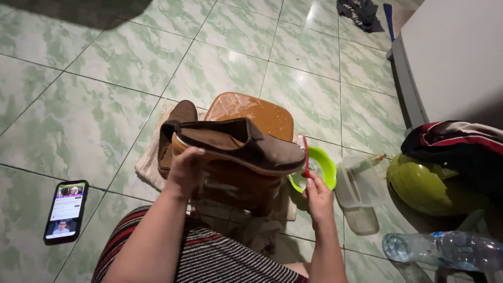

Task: A person is cleaning a brown shoe by scrubbing it with a toothbrush and soapy water while sitting on a low stool.

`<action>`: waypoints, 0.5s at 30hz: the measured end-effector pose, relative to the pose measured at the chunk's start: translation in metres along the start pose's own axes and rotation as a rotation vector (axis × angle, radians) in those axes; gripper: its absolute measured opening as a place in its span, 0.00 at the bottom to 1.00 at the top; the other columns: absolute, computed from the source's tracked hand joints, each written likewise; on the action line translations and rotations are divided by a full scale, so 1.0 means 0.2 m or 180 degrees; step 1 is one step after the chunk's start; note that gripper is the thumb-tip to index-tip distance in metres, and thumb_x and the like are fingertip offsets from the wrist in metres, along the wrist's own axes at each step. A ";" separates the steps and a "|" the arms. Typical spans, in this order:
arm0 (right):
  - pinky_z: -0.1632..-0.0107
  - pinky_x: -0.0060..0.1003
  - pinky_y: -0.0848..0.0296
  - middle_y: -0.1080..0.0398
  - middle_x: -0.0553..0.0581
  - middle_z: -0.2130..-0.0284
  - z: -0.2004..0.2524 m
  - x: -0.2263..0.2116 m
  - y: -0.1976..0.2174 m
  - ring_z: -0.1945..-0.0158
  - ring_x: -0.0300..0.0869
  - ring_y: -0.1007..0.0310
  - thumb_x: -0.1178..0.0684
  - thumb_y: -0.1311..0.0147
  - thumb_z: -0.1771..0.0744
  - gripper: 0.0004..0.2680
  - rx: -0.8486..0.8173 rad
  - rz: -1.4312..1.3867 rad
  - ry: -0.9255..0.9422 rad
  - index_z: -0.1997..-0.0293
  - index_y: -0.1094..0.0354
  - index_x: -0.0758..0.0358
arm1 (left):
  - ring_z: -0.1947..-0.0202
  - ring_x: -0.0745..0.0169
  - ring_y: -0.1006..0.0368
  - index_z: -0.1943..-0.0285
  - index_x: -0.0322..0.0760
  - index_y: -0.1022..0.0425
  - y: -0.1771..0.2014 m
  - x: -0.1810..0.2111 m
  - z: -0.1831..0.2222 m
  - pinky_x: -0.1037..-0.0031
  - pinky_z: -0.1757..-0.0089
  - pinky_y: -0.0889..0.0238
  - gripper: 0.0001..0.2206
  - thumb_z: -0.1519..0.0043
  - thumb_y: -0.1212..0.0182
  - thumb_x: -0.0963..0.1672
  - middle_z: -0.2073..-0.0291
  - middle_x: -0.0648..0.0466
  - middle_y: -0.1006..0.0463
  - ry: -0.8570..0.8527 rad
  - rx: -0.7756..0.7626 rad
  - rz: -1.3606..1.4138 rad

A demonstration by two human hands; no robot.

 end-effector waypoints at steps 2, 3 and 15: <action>0.85 0.26 0.49 0.41 0.54 0.87 0.02 0.01 -0.02 0.88 0.35 0.50 0.52 0.57 0.28 0.11 -0.0081 -0.0470 -0.0246 0.39 0.31 0.54 | 0.52 0.49 0.30 0.31 0.31 0.36 -0.16 0.06 0.10 0.52 0.44 0.36 0.34 0.51 0.38 0.38 0.43 0.40 0.29 0.0387 0.0228 0.0144; 0.85 0.26 0.49 0.41 0.54 0.87 0.01 0.03 -0.04 0.88 0.35 0.50 0.52 0.57 0.28 0.11 -0.0088 -0.0468 -0.0244 0.39 0.31 0.54 | 0.52 0.49 0.30 0.31 0.31 0.36 -0.23 0.11 0.12 0.52 0.44 0.36 0.34 0.51 0.38 0.38 0.43 0.40 0.29 0.0381 0.0233 0.0147; 0.83 0.26 0.58 0.48 0.50 0.83 0.15 -0.17 -0.19 0.85 0.31 0.57 0.51 0.54 0.28 0.07 -0.0021 -0.1197 -0.0332 0.46 0.36 0.56 | 0.58 0.54 0.23 0.65 0.37 0.23 -0.57 0.35 0.31 0.65 0.57 0.22 0.05 0.47 0.32 0.41 0.65 0.51 0.21 0.0525 0.0698 0.0295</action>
Point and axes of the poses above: each hand's wrist, its own z-axis away from the middle knuckle, its own y-axis out of the back of the hand, x = y × z, the point moved 10 cm from there along -z, towards the middle knuckle
